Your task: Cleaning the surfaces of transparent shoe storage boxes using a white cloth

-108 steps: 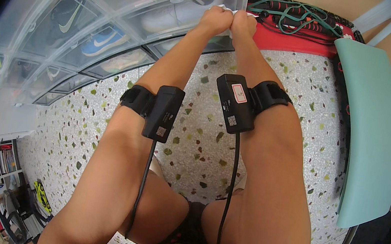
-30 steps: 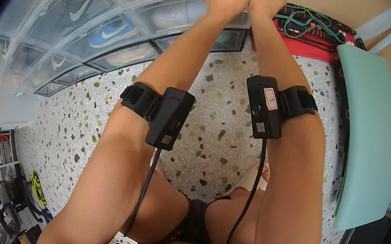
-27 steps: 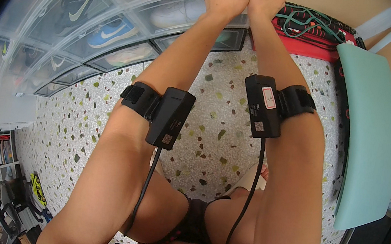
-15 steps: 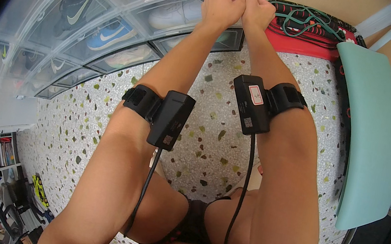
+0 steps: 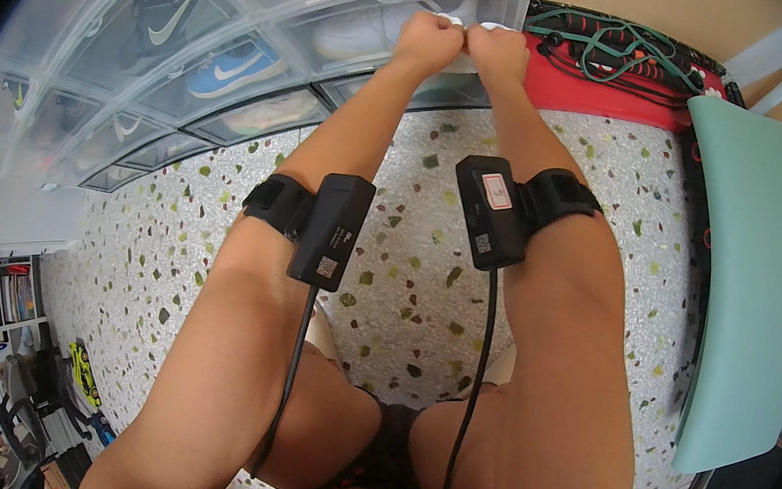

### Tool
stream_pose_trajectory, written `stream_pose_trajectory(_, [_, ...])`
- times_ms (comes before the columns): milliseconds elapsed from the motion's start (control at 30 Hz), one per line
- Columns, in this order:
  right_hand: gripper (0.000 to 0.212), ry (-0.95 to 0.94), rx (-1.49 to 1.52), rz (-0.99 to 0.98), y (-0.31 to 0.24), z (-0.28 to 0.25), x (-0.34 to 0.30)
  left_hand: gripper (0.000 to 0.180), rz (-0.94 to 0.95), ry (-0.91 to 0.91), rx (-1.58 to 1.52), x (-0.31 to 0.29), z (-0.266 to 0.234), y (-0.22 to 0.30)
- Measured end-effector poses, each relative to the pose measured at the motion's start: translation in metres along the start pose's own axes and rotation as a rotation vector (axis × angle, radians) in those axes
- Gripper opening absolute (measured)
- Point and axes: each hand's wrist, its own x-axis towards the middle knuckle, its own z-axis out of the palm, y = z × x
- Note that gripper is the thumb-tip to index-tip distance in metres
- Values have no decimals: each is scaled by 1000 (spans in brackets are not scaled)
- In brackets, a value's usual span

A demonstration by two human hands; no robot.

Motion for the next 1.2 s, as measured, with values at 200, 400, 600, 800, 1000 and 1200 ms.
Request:
stream_pose_trajectory(200, [34,-46,-111,-106,-7,15,-5,28,-73,54,-29,3,-9,-18])
stream_pose_trajectory(400, [31,-136,-139,-223,-20,30,-21,27,-112,129,25,-2,-31,-36])
stream_pose_trajectory(600, [33,-133,-165,-357,-34,51,-33,24,-83,85,62,-8,-62,-51])
stream_pose_trajectory(800, [32,-220,-190,-354,-49,64,-46,25,-101,154,121,-19,-79,-62])
stream_pose_trajectory(1000, [31,-311,-184,-359,-57,80,-51,28,-111,187,141,-23,-95,-73])
stream_pose_trajectory(1200, [28,-368,-173,-389,-64,91,-60,29,-122,172,151,-28,-109,-82])
